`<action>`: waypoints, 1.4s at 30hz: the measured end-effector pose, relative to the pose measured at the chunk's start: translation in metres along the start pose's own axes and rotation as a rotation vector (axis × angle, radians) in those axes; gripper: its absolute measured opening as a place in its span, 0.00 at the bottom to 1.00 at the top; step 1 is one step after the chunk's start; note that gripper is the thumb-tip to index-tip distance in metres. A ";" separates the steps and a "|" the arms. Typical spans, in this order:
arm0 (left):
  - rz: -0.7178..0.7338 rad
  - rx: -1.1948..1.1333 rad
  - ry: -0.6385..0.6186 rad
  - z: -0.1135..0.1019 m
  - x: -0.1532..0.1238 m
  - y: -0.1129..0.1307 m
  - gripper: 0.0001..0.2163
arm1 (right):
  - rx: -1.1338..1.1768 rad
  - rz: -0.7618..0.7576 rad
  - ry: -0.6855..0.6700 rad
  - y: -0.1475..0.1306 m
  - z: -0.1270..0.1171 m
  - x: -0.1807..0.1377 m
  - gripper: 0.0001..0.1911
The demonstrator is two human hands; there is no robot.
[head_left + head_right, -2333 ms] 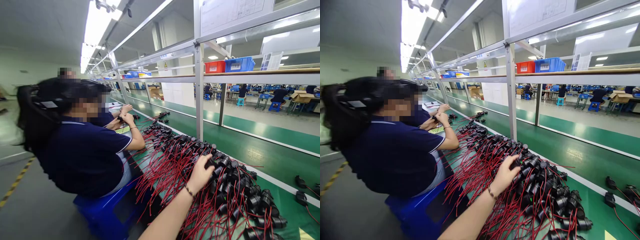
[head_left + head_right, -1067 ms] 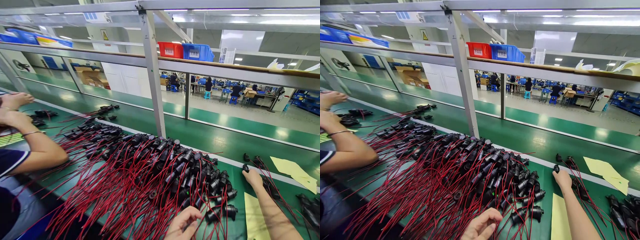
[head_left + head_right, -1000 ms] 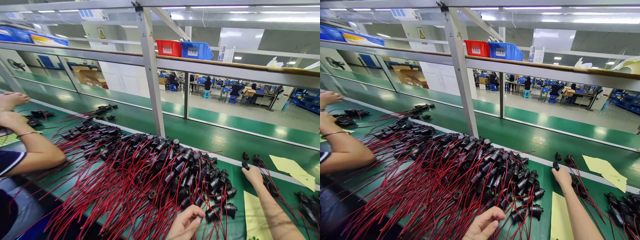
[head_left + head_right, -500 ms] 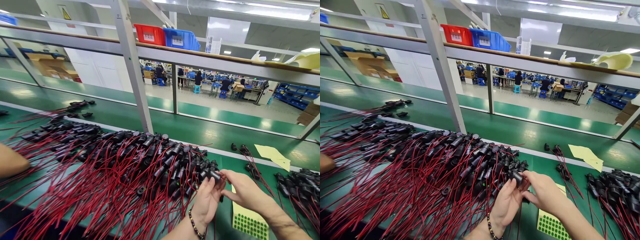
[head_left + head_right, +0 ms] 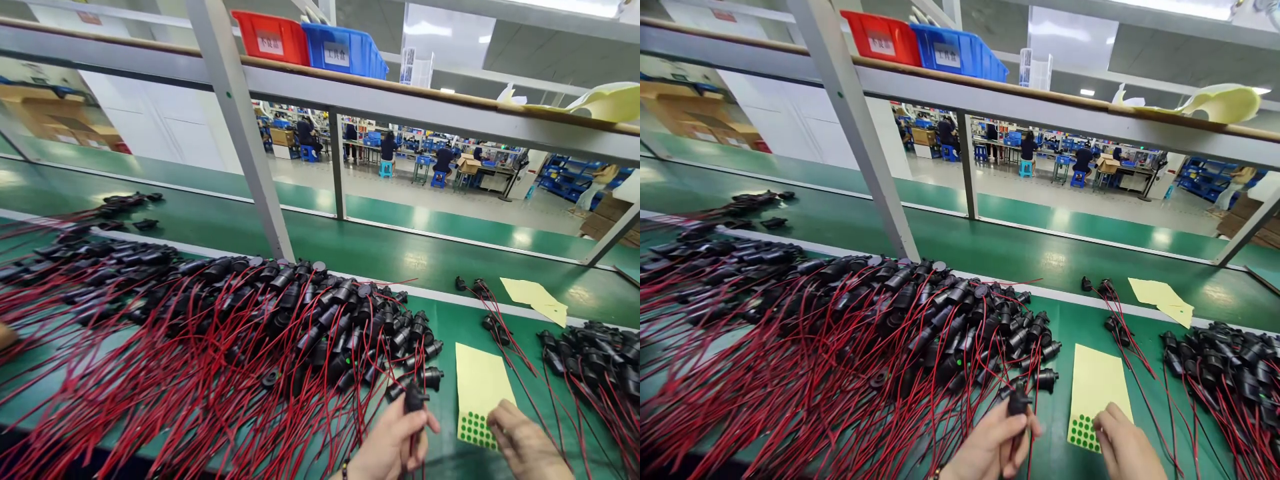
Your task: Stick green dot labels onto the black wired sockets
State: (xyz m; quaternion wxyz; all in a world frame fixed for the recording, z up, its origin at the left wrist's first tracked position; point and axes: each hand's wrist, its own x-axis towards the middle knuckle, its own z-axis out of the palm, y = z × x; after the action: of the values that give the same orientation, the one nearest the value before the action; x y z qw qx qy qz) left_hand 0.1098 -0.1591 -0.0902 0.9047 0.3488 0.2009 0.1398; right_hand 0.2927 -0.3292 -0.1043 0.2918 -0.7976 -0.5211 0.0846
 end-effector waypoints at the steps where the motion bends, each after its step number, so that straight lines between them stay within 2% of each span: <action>1: -0.063 0.040 -0.030 -0.003 0.004 -0.014 0.23 | -0.053 -0.001 -0.022 0.006 0.003 0.008 0.12; 4: -0.227 0.095 -0.081 -0.012 0.019 -0.050 0.28 | -0.151 0.008 -0.072 0.018 0.011 0.025 0.12; 7: -0.294 0.109 -0.050 -0.012 0.031 -0.067 0.27 | -0.204 0.004 -0.107 0.020 0.021 0.031 0.13; 15: -0.273 0.034 -0.085 0.003 0.040 -0.066 0.27 | -0.225 0.022 -0.133 0.012 0.029 0.034 0.11; 18: -0.263 0.053 -0.097 0.003 0.043 -0.070 0.27 | -0.107 -0.018 -0.140 0.013 0.027 0.028 0.11; 20: -0.261 0.095 -0.110 0.001 0.043 -0.073 0.27 | 0.047 -0.010 -0.090 0.011 0.024 0.022 0.11; 24: -0.168 0.327 -0.162 -0.006 0.038 -0.077 0.27 | 0.474 0.122 0.063 -0.004 0.019 0.009 0.15; 27: 0.000 0.512 -0.161 -0.010 0.032 -0.078 0.22 | 0.766 0.283 0.236 -0.025 0.021 0.002 0.21; 29: 0.135 0.579 -0.132 -0.011 0.029 -0.078 0.20 | 0.869 0.346 0.297 -0.040 0.025 -0.001 0.23; 31: 0.222 0.626 -0.127 -0.012 0.027 -0.078 0.18 | 0.914 0.362 0.285 -0.051 0.028 -0.003 0.22; 35: 0.226 0.658 -0.123 -0.011 0.023 -0.079 0.17 | 0.942 0.342 0.256 -0.057 0.034 -0.004 0.20; 38: 0.220 0.663 -0.116 -0.009 0.020 -0.079 0.17 | 0.943 0.308 0.212 -0.048 0.039 -0.006 0.17; 42: 0.202 0.678 -0.120 -0.008 0.018 -0.077 0.17 | 0.892 0.218 0.078 -0.027 0.047 -0.010 0.14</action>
State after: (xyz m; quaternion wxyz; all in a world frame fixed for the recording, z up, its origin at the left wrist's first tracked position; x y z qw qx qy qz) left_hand 0.1304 -0.2029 -0.1527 0.7293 0.6549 0.1468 0.1332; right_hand 0.2463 -0.3124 -0.1292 0.6153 -0.6469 -0.3354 0.3006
